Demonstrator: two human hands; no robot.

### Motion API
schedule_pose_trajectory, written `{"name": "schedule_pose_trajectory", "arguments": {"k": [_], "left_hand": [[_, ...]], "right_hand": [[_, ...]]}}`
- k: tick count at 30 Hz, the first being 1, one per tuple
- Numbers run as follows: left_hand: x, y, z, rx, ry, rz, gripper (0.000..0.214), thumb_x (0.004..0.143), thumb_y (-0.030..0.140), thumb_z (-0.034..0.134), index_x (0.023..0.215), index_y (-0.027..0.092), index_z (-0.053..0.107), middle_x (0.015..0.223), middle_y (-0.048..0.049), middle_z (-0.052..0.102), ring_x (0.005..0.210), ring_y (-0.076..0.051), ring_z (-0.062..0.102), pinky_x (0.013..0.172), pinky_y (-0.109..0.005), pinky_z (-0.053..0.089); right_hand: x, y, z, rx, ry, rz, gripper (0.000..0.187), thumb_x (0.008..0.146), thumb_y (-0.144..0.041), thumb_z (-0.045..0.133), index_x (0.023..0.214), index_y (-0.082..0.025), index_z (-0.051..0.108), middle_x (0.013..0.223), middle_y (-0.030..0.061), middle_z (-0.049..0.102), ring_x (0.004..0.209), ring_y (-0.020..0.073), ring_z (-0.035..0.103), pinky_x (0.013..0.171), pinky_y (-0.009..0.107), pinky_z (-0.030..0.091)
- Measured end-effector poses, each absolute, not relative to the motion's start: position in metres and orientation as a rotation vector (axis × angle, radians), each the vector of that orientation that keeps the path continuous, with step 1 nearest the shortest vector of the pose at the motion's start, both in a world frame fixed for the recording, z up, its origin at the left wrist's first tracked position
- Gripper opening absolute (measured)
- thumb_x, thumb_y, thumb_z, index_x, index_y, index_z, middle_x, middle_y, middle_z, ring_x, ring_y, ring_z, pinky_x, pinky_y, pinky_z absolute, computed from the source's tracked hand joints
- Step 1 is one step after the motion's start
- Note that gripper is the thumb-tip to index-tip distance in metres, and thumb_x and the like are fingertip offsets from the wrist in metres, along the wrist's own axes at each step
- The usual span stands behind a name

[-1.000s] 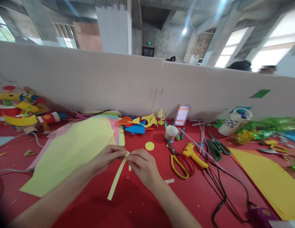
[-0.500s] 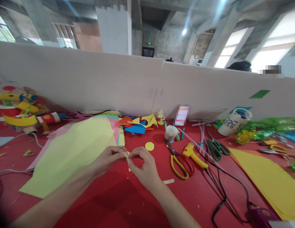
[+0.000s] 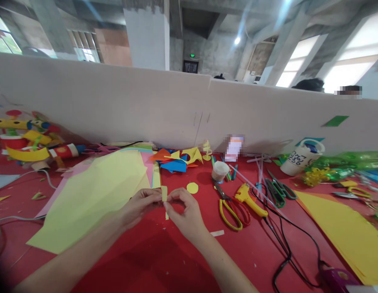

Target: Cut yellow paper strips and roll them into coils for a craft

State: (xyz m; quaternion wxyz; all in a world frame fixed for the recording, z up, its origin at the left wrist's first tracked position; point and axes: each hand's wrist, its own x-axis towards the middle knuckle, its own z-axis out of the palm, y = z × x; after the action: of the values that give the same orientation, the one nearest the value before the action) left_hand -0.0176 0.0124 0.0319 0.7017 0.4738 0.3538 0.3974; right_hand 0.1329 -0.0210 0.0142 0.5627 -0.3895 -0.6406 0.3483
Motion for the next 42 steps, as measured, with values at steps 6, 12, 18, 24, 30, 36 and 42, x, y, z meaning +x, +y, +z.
{"name": "schedule_pose_trajectory", "arguments": {"k": [6,12,18,24,30,36,42], "left_hand": [[-0.017,0.013,0.029,1.078,0.78,0.875,0.018,0.063,0.026,0.069,0.052,0.013,0.065,0.06,0.0002,0.052,0.059,-0.01,0.046,0.06,-0.024,0.038],[-0.02,0.014,0.025,1.206,0.809,0.89,0.013,0.064,0.023,0.068,0.055,0.013,0.066,0.061,0.001,0.052,0.06,-0.009,0.047,0.062,-0.023,0.038],[-0.019,0.014,0.022,1.237,0.854,0.918,0.014,0.065,0.022,0.066,0.054,0.014,0.063,0.059,0.0013,0.052,0.058,-0.01,0.047,0.06,-0.023,0.038],[-0.018,0.014,0.023,1.187,0.84,0.897,0.016,0.066,0.025,0.065,0.054,0.013,0.065,0.059,-0.0007,0.055,0.059,-0.011,0.048,0.06,-0.023,0.039],[-0.017,0.013,0.026,1.116,0.831,0.882,0.015,0.063,0.025,0.067,0.054,0.013,0.066,0.059,-0.001,0.056,0.06,-0.011,0.05,0.064,-0.025,0.04],[-0.019,0.013,0.023,1.227,0.825,0.896,0.015,0.068,0.026,0.065,0.058,0.014,0.066,0.065,-0.0014,0.057,0.064,-0.012,0.051,0.066,-0.026,0.04],[-0.02,0.014,0.027,1.414,0.829,0.912,0.015,0.071,0.024,0.061,0.06,0.015,0.066,0.066,-0.0001,0.054,0.063,-0.011,0.05,0.064,-0.024,0.04]], "right_hand": [[0.131,-0.022,0.017,-0.925,-1.483,0.87,0.006,0.074,-0.015,0.055,0.075,-0.02,0.052,0.076,-0.0002,0.051,0.07,0.012,0.053,0.066,0.025,0.049],[0.129,-0.024,0.017,-0.931,-1.425,0.923,0.005,0.074,-0.017,0.055,0.074,-0.02,0.051,0.074,-0.0005,0.05,0.069,0.0119,0.053,0.066,0.025,0.049],[0.131,-0.022,0.016,-0.96,-1.475,0.876,0.005,0.074,-0.016,0.054,0.075,-0.019,0.051,0.075,-0.0002,0.051,0.069,0.012,0.054,0.065,0.025,0.049],[0.134,-0.021,0.016,-0.946,-1.552,0.79,0.006,0.074,-0.014,0.054,0.075,-0.02,0.052,0.076,0.0007,0.052,0.071,0.0128,0.054,0.065,0.025,0.048],[0.133,-0.021,0.018,-0.952,-1.549,0.811,0.004,0.075,-0.017,0.054,0.075,-0.02,0.052,0.076,0.0003,0.052,0.071,0.0126,0.054,0.066,0.025,0.049],[0.13,-0.023,0.018,-0.987,-1.462,0.899,0.004,0.075,-0.02,0.054,0.074,-0.02,0.05,0.073,0.0001,0.052,0.068,0.0125,0.054,0.065,0.025,0.049],[0.13,-0.018,0.015,-0.96,-1.35,1.041,0.014,0.072,-0.023,0.057,0.083,-0.021,0.05,0.077,0.0003,0.051,0.072,0.0131,0.053,0.064,0.025,0.049]]}}
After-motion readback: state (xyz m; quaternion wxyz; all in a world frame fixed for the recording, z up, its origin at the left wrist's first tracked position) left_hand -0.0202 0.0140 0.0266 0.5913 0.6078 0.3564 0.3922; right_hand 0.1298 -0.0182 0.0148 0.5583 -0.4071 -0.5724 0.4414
